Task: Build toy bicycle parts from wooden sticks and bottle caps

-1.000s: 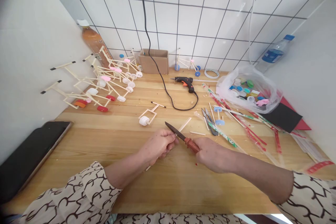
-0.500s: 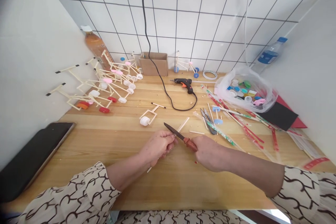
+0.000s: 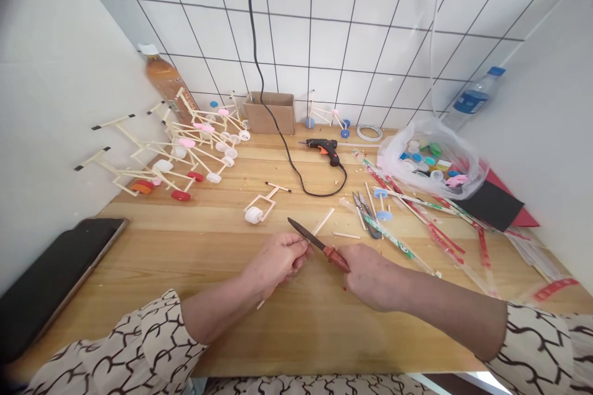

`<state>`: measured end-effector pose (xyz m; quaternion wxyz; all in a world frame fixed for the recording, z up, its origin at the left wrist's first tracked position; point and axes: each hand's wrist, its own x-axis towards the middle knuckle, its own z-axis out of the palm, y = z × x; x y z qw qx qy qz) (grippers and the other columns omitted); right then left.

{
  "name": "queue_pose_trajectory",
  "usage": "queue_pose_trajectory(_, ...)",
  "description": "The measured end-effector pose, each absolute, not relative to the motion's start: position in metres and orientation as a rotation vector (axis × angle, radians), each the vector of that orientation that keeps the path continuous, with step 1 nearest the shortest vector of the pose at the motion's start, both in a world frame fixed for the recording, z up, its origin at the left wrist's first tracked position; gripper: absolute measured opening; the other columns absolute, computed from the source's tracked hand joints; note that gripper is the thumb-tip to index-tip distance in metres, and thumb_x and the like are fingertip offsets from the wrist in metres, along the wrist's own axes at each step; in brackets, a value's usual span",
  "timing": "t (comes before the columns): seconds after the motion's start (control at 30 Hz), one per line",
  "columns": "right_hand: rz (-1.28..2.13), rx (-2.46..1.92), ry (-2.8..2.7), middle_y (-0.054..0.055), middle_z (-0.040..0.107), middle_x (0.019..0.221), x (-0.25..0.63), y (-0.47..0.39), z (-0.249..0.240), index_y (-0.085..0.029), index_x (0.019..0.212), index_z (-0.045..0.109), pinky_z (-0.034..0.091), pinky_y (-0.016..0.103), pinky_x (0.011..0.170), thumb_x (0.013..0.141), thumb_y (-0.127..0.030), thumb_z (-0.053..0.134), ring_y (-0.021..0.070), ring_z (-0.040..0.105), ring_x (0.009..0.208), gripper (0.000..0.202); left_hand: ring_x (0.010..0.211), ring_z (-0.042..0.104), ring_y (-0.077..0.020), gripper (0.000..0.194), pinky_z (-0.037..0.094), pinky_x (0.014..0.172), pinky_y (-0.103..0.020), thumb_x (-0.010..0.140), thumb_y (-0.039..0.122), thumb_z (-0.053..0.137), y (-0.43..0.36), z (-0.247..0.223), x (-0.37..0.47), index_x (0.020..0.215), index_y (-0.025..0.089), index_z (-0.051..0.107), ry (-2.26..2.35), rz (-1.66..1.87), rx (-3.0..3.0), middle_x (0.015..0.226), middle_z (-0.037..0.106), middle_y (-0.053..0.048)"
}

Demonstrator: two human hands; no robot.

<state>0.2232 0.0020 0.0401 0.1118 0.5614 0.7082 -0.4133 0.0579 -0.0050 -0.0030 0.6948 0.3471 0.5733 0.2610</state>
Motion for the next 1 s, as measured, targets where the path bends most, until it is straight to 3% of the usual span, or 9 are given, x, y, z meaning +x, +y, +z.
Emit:
queue_pose_trajectory(0.33,-1.303,1.662,2.134,-0.004,0.039,0.064,0.228,0.004,0.049,-0.02,0.066,0.036,0.028,0.024,0.055,0.054,-0.011,0.043,0.0133,0.039,0.062,0.017,0.033,0.025,-0.0035,0.02,0.015,0.037,-0.02,0.085,0.024,0.044,-0.001,-0.003,0.053,0.069,0.015,0.052,1.182,0.653,0.769,0.044,0.043,0.007)
queue_pose_trajectory(0.6,-1.241,1.646,2.199,-0.003,0.046,0.069,0.226,0.002,0.046,-0.021,0.068,0.036,0.032,0.026,0.059,0.06,-0.012,0.042,0.0154,0.043,0.066,0.014,0.034,0.023,-0.0033,0.02,0.014,0.038,-0.02,0.083,0.027,0.046,0.001,0.0,0.047,0.071,0.014,0.056,1.103,0.664,0.729,0.047,0.044,0.006)
queue_pose_trajectory(0.8,-1.517,1.583,2.073,-0.001,0.055,0.081,0.228,0.0,0.047,-0.021,0.077,0.043,0.039,0.026,0.067,0.068,-0.013,0.042,0.0172,0.051,0.077,0.012,0.037,0.029,-0.0045,0.022,0.021,0.041,-0.02,0.084,0.024,0.044,0.001,0.001,0.046,0.068,0.014,0.058,1.266,0.631,0.945,0.046,0.044,0.006)
queue_pose_trajectory(1.0,-1.682,1.56,2.003,-0.002,0.055,0.082,0.23,0.006,0.048,-0.021,0.082,0.049,0.039,0.025,0.067,0.067,-0.014,0.045,0.0168,0.05,0.078,0.017,0.04,0.032,-0.0058,0.023,0.023,0.043,-0.02,0.084,0.023,0.045,0.001,0.003,0.044,0.067,0.014,0.058,1.281,0.609,0.957,0.047,0.044,0.006)
